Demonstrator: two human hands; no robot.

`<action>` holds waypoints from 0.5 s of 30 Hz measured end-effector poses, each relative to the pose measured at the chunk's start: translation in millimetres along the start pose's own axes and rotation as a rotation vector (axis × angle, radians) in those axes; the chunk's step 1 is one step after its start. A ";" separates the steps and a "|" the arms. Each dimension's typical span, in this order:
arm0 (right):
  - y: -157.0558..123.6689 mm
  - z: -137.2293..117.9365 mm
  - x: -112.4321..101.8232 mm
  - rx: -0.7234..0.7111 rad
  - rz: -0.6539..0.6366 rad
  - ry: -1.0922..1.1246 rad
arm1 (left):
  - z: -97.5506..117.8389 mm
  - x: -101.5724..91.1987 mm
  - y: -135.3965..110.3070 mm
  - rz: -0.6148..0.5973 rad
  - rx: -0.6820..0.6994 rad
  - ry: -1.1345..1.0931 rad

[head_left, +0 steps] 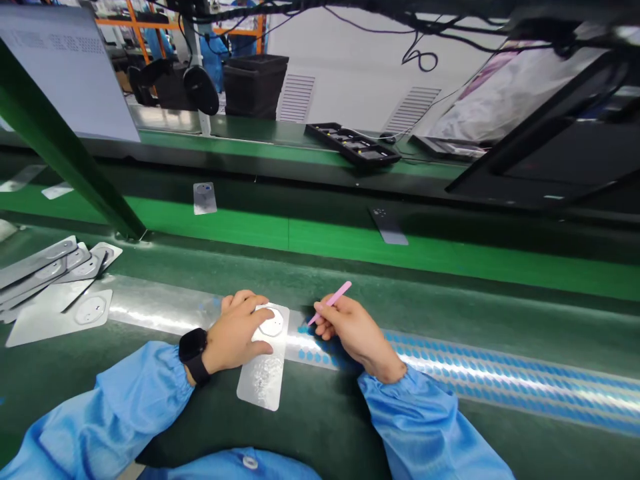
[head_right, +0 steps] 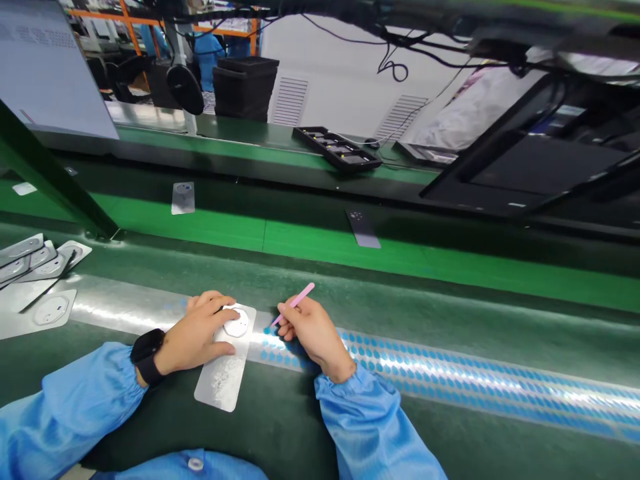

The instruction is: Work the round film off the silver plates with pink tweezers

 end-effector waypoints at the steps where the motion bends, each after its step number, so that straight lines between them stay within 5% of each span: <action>1: -1.8 -2.5 -0.3 -0.002 -0.001 0.010 | 0.4 0.5 -0.3 0.005 0.009 -0.002; 7: -9.9 -19.7 19.7 -0.077 0.000 -0.061 | 3.6 3.1 -3.6 0.011 0.037 0.004; 15: 5.4 1.1 43.9 -0.038 -0.001 -0.171 | 4.6 6.0 -7.1 0.026 0.042 0.013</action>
Point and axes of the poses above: each hand's wrist, its own y-axis towards the middle knuckle, its own x-axis out of the palm, z = x × y, the point moved 5 cm from there along y, towards the middle knuckle, and after that the axes turned 3 degrees about y, right-handed, at the moved point
